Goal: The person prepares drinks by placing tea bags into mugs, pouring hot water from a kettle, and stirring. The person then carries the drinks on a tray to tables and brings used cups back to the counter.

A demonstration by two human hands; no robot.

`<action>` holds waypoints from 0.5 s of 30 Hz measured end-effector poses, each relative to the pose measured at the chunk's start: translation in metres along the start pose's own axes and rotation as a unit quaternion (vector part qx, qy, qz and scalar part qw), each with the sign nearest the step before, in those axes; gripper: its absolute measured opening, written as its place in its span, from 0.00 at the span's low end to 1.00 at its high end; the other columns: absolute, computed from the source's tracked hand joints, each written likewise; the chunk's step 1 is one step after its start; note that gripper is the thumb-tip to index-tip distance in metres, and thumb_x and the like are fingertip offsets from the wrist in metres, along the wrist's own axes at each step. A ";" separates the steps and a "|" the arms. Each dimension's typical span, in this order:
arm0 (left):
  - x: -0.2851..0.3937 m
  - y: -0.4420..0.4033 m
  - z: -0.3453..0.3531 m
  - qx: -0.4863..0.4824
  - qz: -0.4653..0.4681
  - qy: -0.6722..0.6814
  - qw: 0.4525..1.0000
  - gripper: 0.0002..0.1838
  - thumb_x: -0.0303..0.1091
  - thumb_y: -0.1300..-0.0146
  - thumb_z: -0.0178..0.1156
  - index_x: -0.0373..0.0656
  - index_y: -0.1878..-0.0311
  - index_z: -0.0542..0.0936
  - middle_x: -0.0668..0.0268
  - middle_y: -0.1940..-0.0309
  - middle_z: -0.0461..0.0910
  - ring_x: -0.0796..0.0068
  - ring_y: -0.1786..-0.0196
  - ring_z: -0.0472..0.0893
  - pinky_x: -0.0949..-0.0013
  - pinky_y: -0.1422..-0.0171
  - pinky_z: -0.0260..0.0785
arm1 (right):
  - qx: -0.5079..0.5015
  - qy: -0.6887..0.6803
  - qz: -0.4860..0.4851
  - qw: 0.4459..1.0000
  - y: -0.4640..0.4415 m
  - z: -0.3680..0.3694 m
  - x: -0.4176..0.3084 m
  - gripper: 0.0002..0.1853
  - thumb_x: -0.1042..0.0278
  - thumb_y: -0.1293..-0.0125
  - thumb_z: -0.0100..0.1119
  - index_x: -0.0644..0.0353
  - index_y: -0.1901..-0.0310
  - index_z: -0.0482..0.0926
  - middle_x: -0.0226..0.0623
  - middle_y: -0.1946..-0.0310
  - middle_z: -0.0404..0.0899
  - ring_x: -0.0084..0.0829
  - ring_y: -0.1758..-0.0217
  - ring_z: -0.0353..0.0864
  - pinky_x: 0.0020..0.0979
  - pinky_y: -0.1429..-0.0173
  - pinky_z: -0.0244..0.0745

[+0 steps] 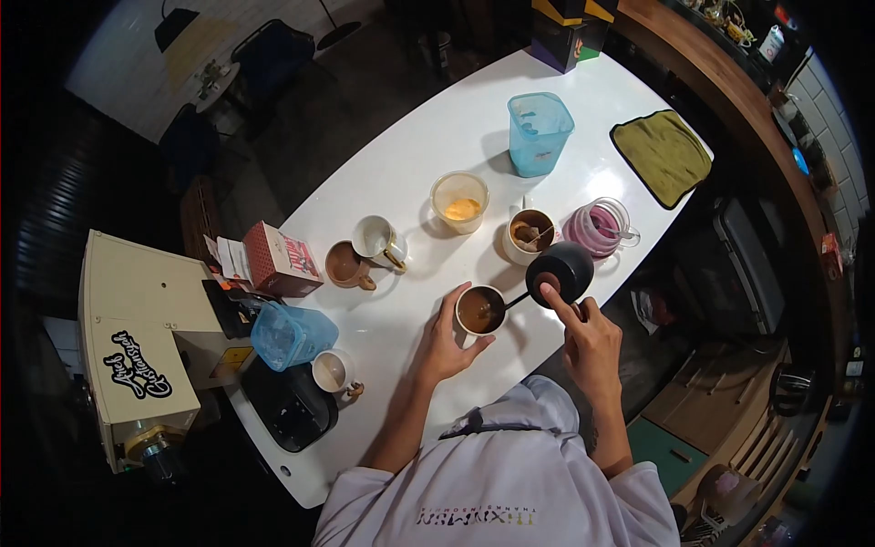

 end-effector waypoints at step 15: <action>0.000 0.002 0.001 0.009 0.012 0.014 1.000 0.47 0.39 0.51 0.76 0.43 0.30 0.60 0.50 0.38 0.72 0.50 0.35 0.73 0.56 0.32 0.66 | -0.008 -0.007 0.019 1.000 -0.004 -0.008 -0.002 0.43 0.86 0.48 0.59 0.30 0.32 0.71 0.39 0.73 0.69 0.38 0.77 0.74 0.37 0.73 0.71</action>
Point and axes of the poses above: each hand's wrist, its own y-axis away from the middle knuckle, its own z-axis out of the palm, x = y × z, the point moved 9 cm from there along -y, towards the middle knuckle
